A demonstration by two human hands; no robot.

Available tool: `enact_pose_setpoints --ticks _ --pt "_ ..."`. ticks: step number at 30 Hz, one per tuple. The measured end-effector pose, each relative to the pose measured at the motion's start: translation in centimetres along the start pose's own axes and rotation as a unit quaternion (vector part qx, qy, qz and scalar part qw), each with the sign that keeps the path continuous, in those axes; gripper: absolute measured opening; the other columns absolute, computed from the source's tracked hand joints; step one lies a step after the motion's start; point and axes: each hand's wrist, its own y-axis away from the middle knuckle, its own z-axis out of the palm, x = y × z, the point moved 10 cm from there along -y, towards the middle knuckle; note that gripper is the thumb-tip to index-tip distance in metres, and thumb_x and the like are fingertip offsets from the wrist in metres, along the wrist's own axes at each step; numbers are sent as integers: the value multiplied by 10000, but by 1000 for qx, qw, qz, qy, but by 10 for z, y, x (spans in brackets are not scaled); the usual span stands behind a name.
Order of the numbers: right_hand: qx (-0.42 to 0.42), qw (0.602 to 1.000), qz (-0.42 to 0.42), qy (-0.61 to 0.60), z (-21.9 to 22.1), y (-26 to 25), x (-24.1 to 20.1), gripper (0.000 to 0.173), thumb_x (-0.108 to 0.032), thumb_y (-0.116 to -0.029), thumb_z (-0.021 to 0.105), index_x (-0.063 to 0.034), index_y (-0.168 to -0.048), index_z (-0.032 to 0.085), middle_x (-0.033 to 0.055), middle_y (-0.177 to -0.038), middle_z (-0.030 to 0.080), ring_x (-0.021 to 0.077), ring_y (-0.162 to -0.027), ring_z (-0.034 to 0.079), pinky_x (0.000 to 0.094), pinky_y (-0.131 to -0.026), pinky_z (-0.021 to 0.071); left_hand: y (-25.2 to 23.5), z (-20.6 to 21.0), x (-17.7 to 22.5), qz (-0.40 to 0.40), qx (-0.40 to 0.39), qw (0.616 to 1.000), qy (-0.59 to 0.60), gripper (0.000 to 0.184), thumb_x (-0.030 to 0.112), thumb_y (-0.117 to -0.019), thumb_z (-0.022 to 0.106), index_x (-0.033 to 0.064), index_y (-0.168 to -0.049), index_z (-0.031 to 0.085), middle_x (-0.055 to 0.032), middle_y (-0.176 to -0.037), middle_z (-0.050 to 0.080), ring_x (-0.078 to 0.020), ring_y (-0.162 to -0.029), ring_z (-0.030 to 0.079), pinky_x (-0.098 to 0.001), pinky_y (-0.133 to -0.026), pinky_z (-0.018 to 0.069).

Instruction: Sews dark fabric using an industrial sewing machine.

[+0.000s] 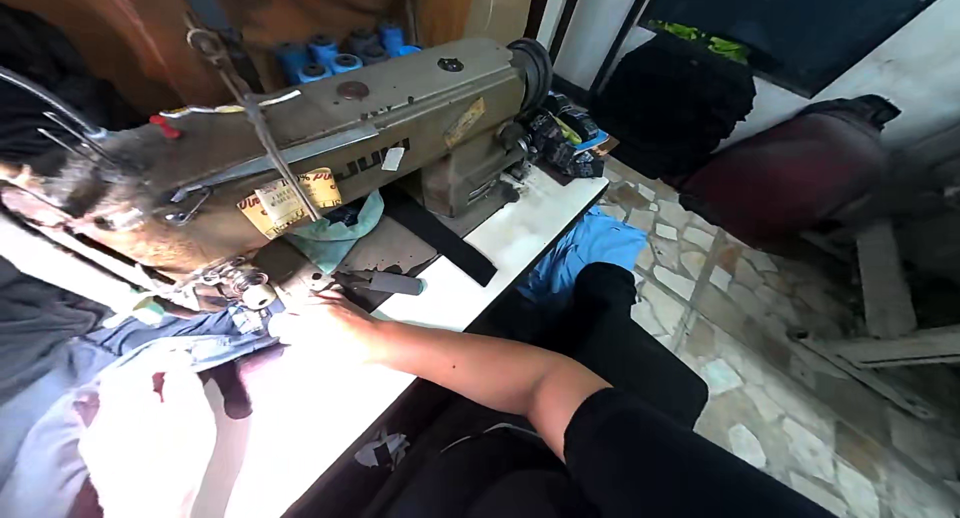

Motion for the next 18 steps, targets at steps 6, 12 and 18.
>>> enact_pose_setpoints --ticks 6,12,18 --pt "-40 998 -18 53 1 4 -8 218 0 -957 621 -17 -1143 733 184 -1157 718 352 -1191 629 514 -1083 436 59 -10 83 146 -201 962 -111 295 173 -989 552 -51 -850 684 -235 -721 655 -457 -705 689 -621 -579 512" --pt "94 963 -215 133 -2 62 -45 145 0 -878 659 -20 -985 755 197 -1133 740 375 -1164 679 529 -998 526 88 22 130 251 -132 952 -119 77 -61 -823 658 -16 -784 707 -179 -757 698 -420 -943 714 -650 -972 471" --pt "101 957 -222 157 -1 85 -50 107 -34 -908 646 -40 -887 750 179 -1110 756 350 -1107 712 498 -870 571 96 20 111 219 -124 966 -64 148 75 -850 615 -1 -901 731 -160 -748 619 -403 -772 660 -505 -590 501"
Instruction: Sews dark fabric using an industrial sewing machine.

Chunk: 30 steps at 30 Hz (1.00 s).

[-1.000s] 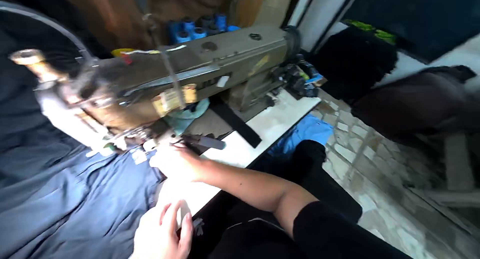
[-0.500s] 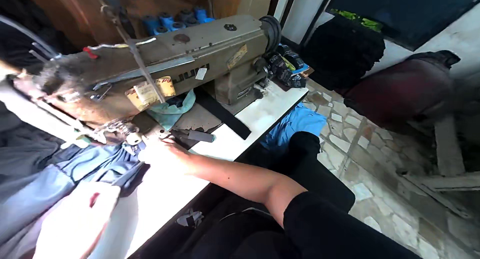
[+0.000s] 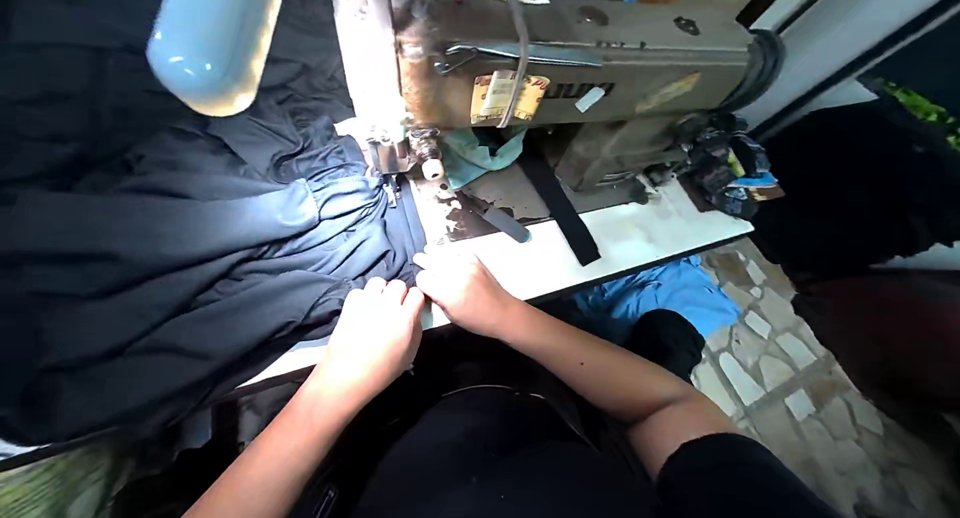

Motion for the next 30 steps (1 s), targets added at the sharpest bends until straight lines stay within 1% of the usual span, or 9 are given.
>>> enact_pose_setpoints --ticks 4,6,8,10,11,18,26,28,30 --pt "-11 1000 14 -25 -1 -2 0 129 -31 -909 625 -32 -843 735 195 -1057 751 370 -1116 699 521 -893 558 -16 -10 -22 -74 -66 993 68 242 143 -954 556 -27 -918 724 -169 -766 604 -368 -750 657 -527 -630 516" --pt "-6 1000 8 -26 -2 -1 0 139 -15 -909 623 -28 -821 730 186 -990 751 353 -1075 709 504 -899 558 -34 -16 -31 -50 -31 996 63 204 76 -913 598 -36 -1014 734 -190 -854 650 -384 -814 676 -556 -684 528" --pt "-11 999 10 -28 -1 0 1 154 5 -918 607 -20 -810 714 155 -866 699 323 -970 694 474 -876 546 -50 -10 -34 14 7 999 48 367 84 -881 555 -18 -1196 712 -205 -1121 704 -401 -1053 667 -561 -897 497" --pt "-28 999 26 -18 -1 1 2 153 -5 -925 597 -24 -852 730 175 -1008 756 325 -1088 713 481 -913 560 -57 5 -41 45 -1 999 24 464 141 -934 484 -1 -1344 649 -207 -1383 633 -426 -1270 599 -587 -1057 435" --pt "-32 999 31 -19 -1 1 1 155 -8 -931 588 -26 -869 730 181 -1064 757 325 -1127 707 483 -921 561 -57 11 -45 46 -13 999 12 478 172 -961 459 -4 -1372 629 -213 -1426 604 -432 -1308 576 -594 -1080 419" --pt "-40 999 26 -14 3 -6 -6 180 -22 -965 561 -26 -913 733 188 -1049 739 326 -1065 711 447 -906 572 -47 13 -57 38 -46 998 -23 516 254 -974 423 12 -1384 624 -169 -1453 597 -426 -1286 587 -610 -978 471" --pt "-52 998 44 -2 3 -2 -2 167 -7 -942 566 -36 -945 731 183 -1115 745 329 -1135 704 474 -909 572 -46 16 -60 5 -50 999 -1 510 290 -972 449 58 -1384 641 -156 -1475 584 -464 -1367 510 -661 -987 440" --pt "-44 998 43 8 4 -1 -2 168 -11 -942 564 -45 -928 728 175 -1095 745 322 -1110 708 466 -886 577 -43 13 -61 15 -4 1000 9 499 286 -969 419 48 -1320 682 -155 -1416 631 -442 -1339 542 -643 -977 437" --pt "-43 998 42 16 5 -2 -2 165 -11 -933 565 -46 -922 726 177 -1100 746 325 -1107 712 465 -881 580 -40 9 -62 42 62 997 8 501 315 -966 382 35 -1175 741 -163 -1286 704 -406 -1238 626 -608 -952 473"
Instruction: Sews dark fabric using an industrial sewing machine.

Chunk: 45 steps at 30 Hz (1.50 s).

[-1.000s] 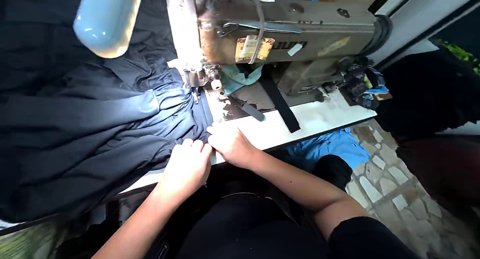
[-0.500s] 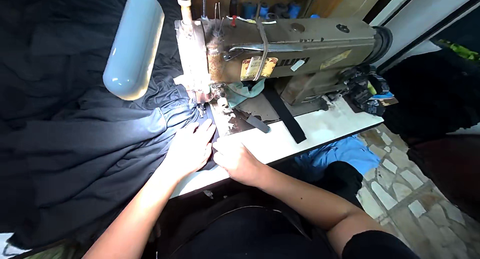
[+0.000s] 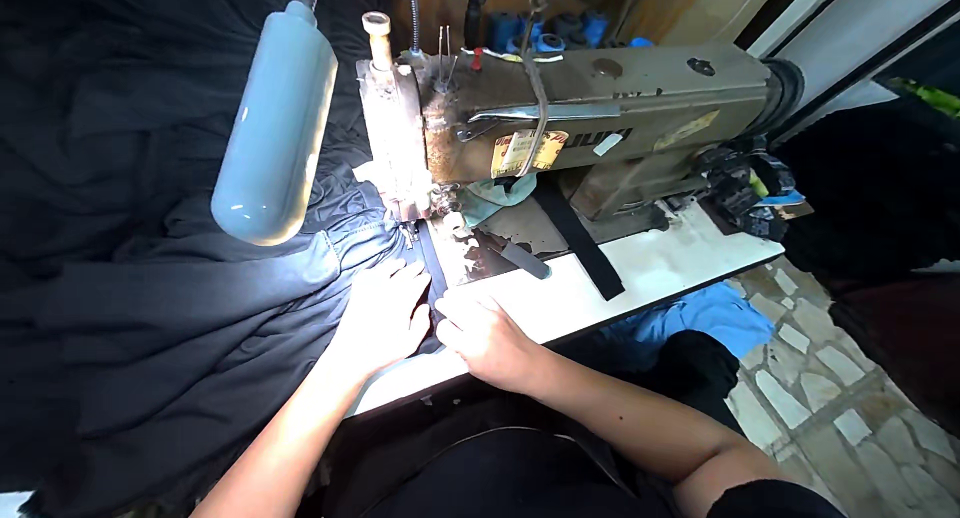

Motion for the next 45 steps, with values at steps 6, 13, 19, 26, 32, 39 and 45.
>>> enact_pose_setpoints --ticks 6,13,19,26,32,39,45 --pt "9 1000 5 16 0 -2 1 172 -26 -943 559 -49 -922 728 185 -1105 744 319 -1092 717 457 -856 586 -3 2 -3 -6 -14 1000 1 497 318 -950 405 38 -1174 749 -150 -1265 712 -395 -1229 624 -604 -968 459" --pt "23 1000 14 16 2 -6 5 186 -19 -937 555 -44 -941 739 181 -1111 752 324 -1092 723 475 -849 584 18 -9 19 14 66 997 45 378 193 -950 463 32 -1044 792 -148 -1122 758 -377 -1132 679 -570 -947 488" --pt "28 999 6 16 4 -13 11 196 3 -928 566 -35 -961 756 186 -1120 745 325 -1101 715 495 -939 559 19 -12 18 48 79 994 52 351 164 -921 458 63 -976 790 -114 -1064 754 -329 -1068 677 -517 -903 494" --pt "-43 998 40 5 14 -25 29 178 -3 -915 625 -27 -1018 768 196 -1220 717 362 -1181 670 571 -1033 478 6 -8 9 29 67 997 33 338 171 -888 491 33 -981 785 -147 -1044 732 -353 -1033 681 -547 -848 507" --pt "-52 997 46 19 20 -36 42 219 1 -890 651 -52 -1069 767 173 -1266 705 358 -1223 646 583 -1088 429 -3 -6 -1 -5 70 997 20 339 173 -893 494 47 -1015 784 -154 -1037 719 -366 -1036 678 -574 -866 502" --pt "-79 992 87 35 22 -51 55 258 -17 -937 615 -42 -1156 750 171 -1316 688 364 -1266 623 590 -1112 395 -18 -5 -12 -26 54 998 6 250 122 -877 594 36 -1021 779 -185 -1028 715 -403 -1015 684 -592 -822 518" --pt "-122 983 129 40 31 -58 68 321 -52 -964 588 -44 -1260 715 171 -1380 651 361 -1320 581 573 -1149 352 -26 -2 -21 -59 29 998 5 234 103 -905 613 48 -1072 767 -194 -1068 708 -410 -1042 674 -601 -841 514"
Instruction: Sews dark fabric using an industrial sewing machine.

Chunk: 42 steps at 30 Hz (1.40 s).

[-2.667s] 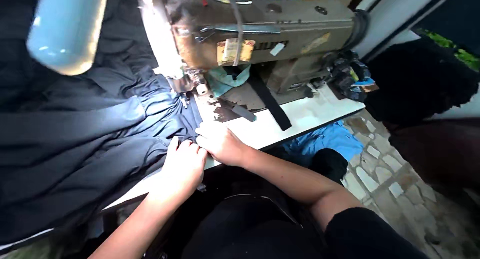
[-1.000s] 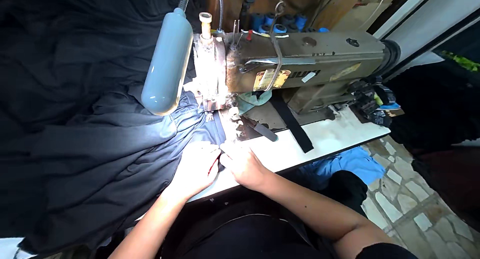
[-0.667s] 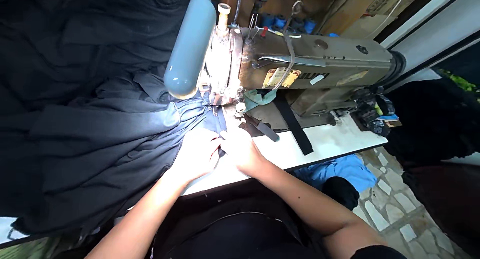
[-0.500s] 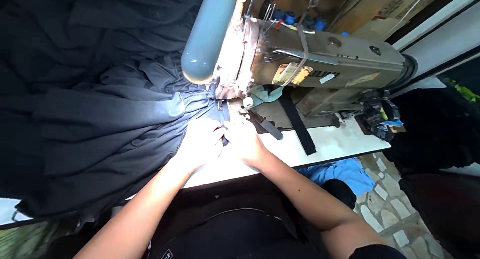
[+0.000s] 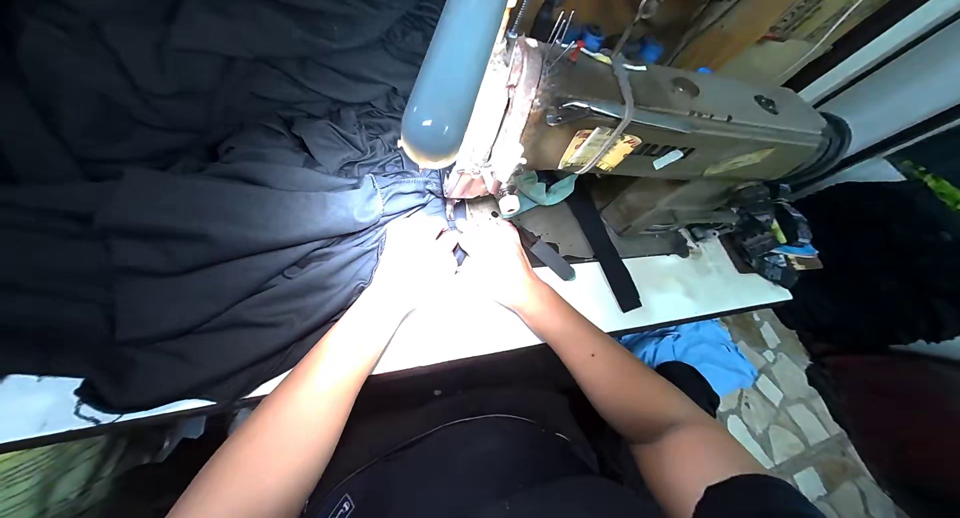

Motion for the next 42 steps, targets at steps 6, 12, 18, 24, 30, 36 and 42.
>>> enact_pose_setpoints --ticks 6,12,18,24,30,36,42 --pt "24 998 14 -52 -4 6 12 265 -30 -983 564 -11 -1192 726 166 -1357 656 352 -1328 564 538 -1149 370 -6 2 -5 -20 -1 1000 -19 268 112 -927 572 65 -1113 759 -189 -1079 702 -404 -1046 671 -606 -851 506" --pt "231 965 116 -34 -110 106 127 290 -92 -1027 504 90 -1148 694 242 -1325 651 367 -1246 627 501 -1056 506 -7 10 -5 -37 -72 996 -36 372 135 -943 579 142 -1288 718 -224 -1252 656 -425 -1185 615 -630 -932 469" --pt "291 919 255 79 -113 178 238 528 -129 -981 513 85 -1463 476 360 -1562 368 564 -1460 326 703 -1159 276 -9 11 -5 -36 -85 995 -38 366 150 -946 572 139 -1281 721 -230 -1242 651 -421 -1179 615 -617 -907 477" --pt "306 921 234 64 -103 178 236 571 -181 -980 476 98 -1477 441 340 -1580 358 534 -1487 302 686 -1193 212 -8 10 -7 -15 -44 998 -53 354 138 -920 573 129 -1233 737 -215 -1213 676 -414 -1158 642 -622 -896 495" --pt "197 938 281 47 -89 175 240 367 -39 -976 507 93 -1297 627 349 -1393 559 552 -1278 542 677 -1046 417 -9 9 -8 -17 -47 998 -37 374 114 -929 547 96 -1256 728 -247 -1245 658 -444 -1183 620 -645 -925 472" --pt "269 929 251 48 -134 181 234 412 -78 -987 512 73 -1364 582 336 -1470 497 524 -1396 444 669 -1121 358 -9 8 -6 -9 -35 998 -42 382 125 -927 533 90 -1249 734 -253 -1239 662 -455 -1170 626 -644 -918 479" --pt "379 882 274 56 -256 166 269 557 -253 -1047 460 107 -1469 416 383 -1491 404 468 -1409 410 486 -1181 349 -9 7 -8 -14 -26 999 -38 376 117 -932 541 87 -1258 726 -251 -1238 664 -450 -1164 631 -638 -921 487"
